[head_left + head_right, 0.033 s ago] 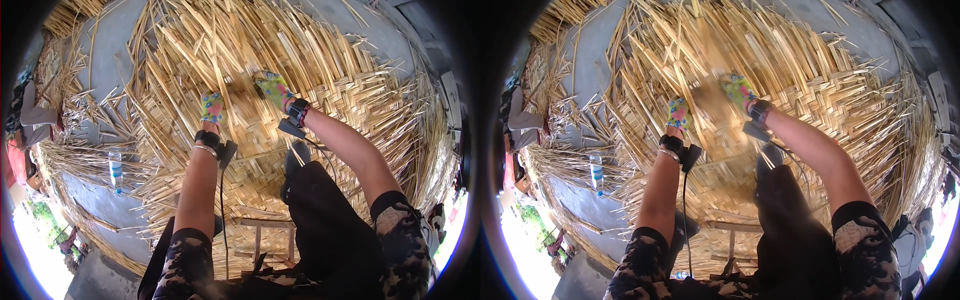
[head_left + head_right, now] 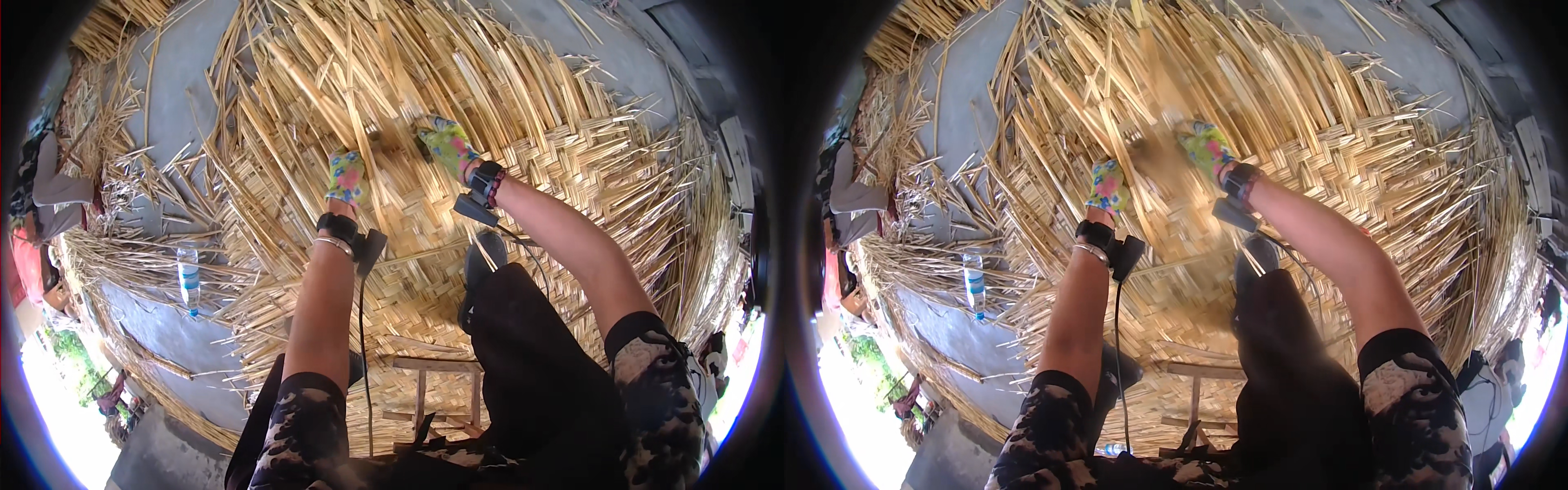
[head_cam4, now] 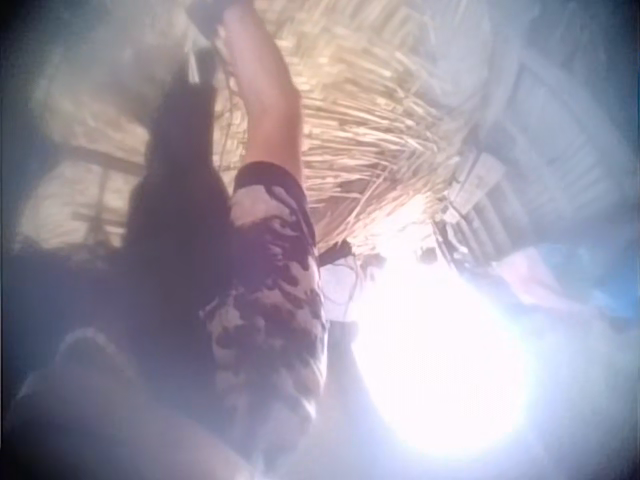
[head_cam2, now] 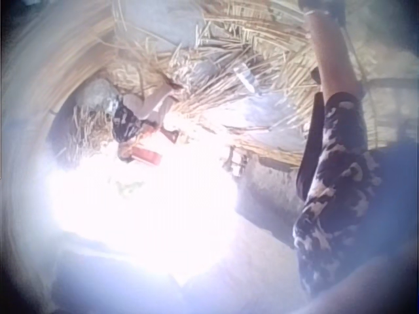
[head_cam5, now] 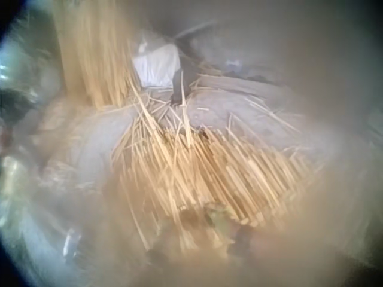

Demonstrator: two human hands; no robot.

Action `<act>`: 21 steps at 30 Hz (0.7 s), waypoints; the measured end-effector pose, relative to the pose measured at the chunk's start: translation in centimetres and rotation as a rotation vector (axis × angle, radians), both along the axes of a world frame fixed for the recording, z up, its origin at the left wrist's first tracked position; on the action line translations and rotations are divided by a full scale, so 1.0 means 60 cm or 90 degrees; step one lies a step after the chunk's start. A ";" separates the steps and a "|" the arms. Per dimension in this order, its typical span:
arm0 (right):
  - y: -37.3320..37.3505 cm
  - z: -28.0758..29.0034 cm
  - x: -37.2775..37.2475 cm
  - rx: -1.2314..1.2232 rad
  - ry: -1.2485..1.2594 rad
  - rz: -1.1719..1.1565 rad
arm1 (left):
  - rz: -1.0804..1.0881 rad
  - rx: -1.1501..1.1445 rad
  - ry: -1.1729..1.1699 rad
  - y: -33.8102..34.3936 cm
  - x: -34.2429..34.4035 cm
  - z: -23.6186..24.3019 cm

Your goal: Weaving a mat from straw or bamboo strips using hands and scissors.

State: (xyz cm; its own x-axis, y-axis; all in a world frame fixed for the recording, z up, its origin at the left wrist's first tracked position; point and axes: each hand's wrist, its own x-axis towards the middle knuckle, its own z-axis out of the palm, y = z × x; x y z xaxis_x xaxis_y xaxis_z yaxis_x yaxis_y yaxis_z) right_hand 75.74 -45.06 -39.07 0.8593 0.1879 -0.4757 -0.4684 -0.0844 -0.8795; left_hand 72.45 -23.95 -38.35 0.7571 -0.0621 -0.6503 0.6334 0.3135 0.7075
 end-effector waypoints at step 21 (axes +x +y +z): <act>0.017 -0.022 -0.007 0.128 0.040 0.014 | 0.070 -0.056 -0.061 -0.035 0.049 0.107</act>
State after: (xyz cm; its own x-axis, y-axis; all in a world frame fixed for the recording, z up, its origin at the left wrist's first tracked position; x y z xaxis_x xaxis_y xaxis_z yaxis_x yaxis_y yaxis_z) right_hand 75.31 -44.03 -40.36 0.8237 0.3028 -0.4795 -0.5233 0.0798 -0.8484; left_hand 75.41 -26.06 -31.92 0.8212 -0.0283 -0.5700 0.5221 0.4405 0.7303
